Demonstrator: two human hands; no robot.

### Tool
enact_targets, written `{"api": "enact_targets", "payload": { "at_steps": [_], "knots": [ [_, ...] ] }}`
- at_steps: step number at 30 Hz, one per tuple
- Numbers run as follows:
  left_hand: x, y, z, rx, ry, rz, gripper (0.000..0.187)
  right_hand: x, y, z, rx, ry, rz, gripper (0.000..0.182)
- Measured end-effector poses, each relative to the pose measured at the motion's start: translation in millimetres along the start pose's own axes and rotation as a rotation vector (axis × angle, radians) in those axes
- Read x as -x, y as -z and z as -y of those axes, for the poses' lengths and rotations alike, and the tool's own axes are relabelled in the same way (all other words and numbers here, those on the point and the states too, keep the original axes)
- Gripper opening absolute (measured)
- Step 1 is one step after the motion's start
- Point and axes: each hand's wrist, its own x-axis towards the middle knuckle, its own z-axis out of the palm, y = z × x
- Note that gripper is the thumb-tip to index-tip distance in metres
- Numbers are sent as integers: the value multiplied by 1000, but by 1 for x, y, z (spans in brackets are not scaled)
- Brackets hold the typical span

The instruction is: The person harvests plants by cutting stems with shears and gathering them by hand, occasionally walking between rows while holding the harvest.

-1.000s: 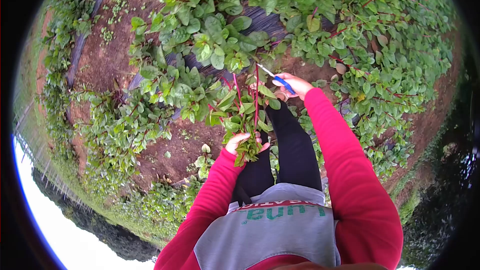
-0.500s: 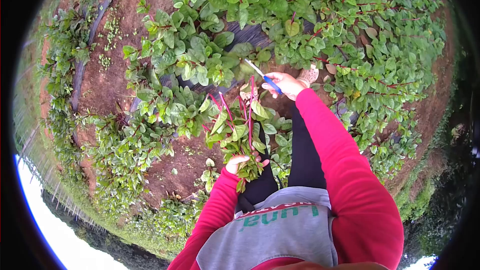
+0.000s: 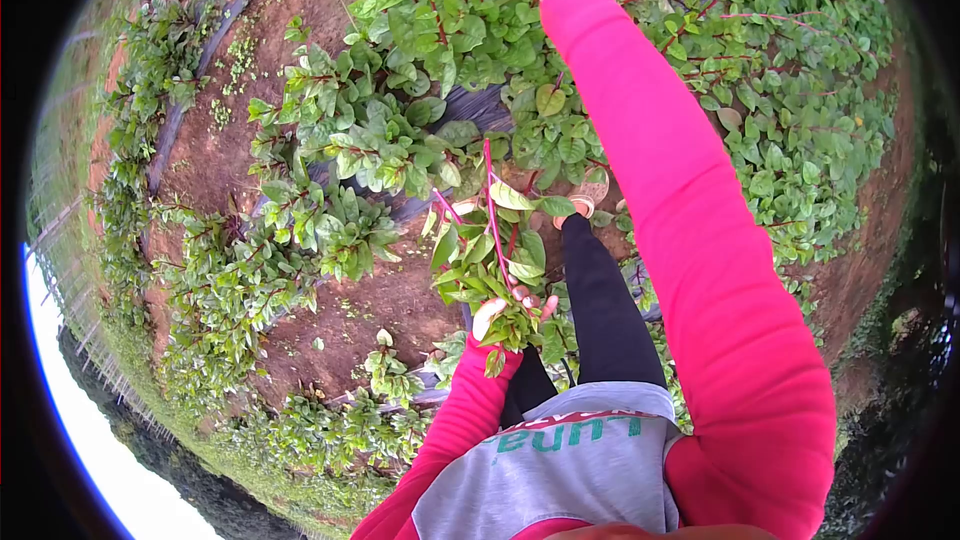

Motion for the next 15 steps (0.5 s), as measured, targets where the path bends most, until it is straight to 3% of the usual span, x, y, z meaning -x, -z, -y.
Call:
{"api": "enact_targets", "payload": {
  "at_steps": [1,3,4,5,6,10,13,15],
  "knots": [
    [-7,-3,5,10,-35,-4,31,-8,-9,-20,-249,-125,130,34],
    [-23,-6,8,12,-89,-16,30,9,-7,-31,-288,4,-36,27],
    [-30,-8,8,28,-108,-40,30,23,7,-32,-409,-129,35,22],
    [-37,-9,7,45,-126,-65,30,42,14,-33,21,53,-76,43],
    [-45,-15,6,48,-142,-80,30,67,31,-24,-240,-150,43,47],
    [-82,-14,-11,-6,-165,-40,30,178,63,-33,-467,-403,54,43],
    [-116,-21,-25,-86,-181,-147,27,242,70,-42,-296,-470,212,47],
    [-141,-25,-35,-184,-178,-140,27,270,71,-47,-414,-642,278,48]
  ]
}}
